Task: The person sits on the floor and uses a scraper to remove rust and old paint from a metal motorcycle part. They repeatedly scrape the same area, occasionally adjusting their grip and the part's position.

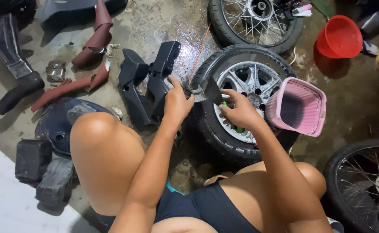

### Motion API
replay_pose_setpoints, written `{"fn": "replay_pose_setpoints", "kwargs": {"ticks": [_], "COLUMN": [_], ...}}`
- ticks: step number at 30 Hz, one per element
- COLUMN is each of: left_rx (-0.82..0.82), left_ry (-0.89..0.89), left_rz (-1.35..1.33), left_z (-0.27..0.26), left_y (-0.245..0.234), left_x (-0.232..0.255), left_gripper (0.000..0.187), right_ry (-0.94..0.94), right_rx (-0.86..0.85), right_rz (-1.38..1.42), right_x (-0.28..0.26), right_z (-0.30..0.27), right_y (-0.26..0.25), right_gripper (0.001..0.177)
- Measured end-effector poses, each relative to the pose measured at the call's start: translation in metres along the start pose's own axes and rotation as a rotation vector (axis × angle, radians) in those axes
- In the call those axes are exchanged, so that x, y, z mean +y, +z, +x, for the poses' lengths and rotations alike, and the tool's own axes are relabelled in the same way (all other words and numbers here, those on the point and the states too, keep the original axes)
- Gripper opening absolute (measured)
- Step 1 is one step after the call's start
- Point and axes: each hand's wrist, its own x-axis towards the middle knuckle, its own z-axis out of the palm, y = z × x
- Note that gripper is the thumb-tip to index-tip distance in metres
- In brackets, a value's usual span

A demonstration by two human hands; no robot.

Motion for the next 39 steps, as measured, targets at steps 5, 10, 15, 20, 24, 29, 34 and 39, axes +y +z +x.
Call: {"fn": "replay_pose_setpoints", "kwargs": {"ticks": [5,10,15,20,24,29,34,39], "left_rx": [-0.084,-0.177,-0.268,-0.364,-0.479,-0.444,-0.378,-0.284], "left_ry": [0.047,0.147,0.261,0.211,-0.009,-0.125,-0.204,-0.278], "left_rz": [0.117,0.380,0.533,0.424,0.229,-0.032,-0.188,-0.617], "left_z": [-0.009,0.014,0.022,-0.003,-0.023,-0.034,-0.011,0.006], "left_y": [-0.022,-0.014,-0.005,-0.033,-0.049,-0.047,-0.025,-0.010], "left_x": [0.012,0.008,-0.008,0.011,0.026,0.021,-0.009,-0.028], "left_gripper": [0.092,0.095,0.093,0.113,0.124,0.119,0.139,0.150], "right_ry": [0.017,0.033,0.138,0.163,0.171,0.196,0.176,0.187], "right_rx": [-0.053,-0.063,-0.017,-0.037,-0.069,-0.108,-0.104,-0.127], "right_rz": [-0.045,-0.073,0.133,0.051,-0.105,-0.113,0.033,-0.025], "right_x": [0.012,0.017,0.023,0.035,0.029,0.020,0.057,-0.002], "right_z": [0.013,0.017,0.022,0.031,0.020,0.008,0.036,-0.009], "right_y": [0.010,0.009,0.016,0.026,0.034,0.036,0.051,0.044], "right_gripper": [0.054,0.047,0.046,0.043,0.046,0.054,0.066,0.058]}}
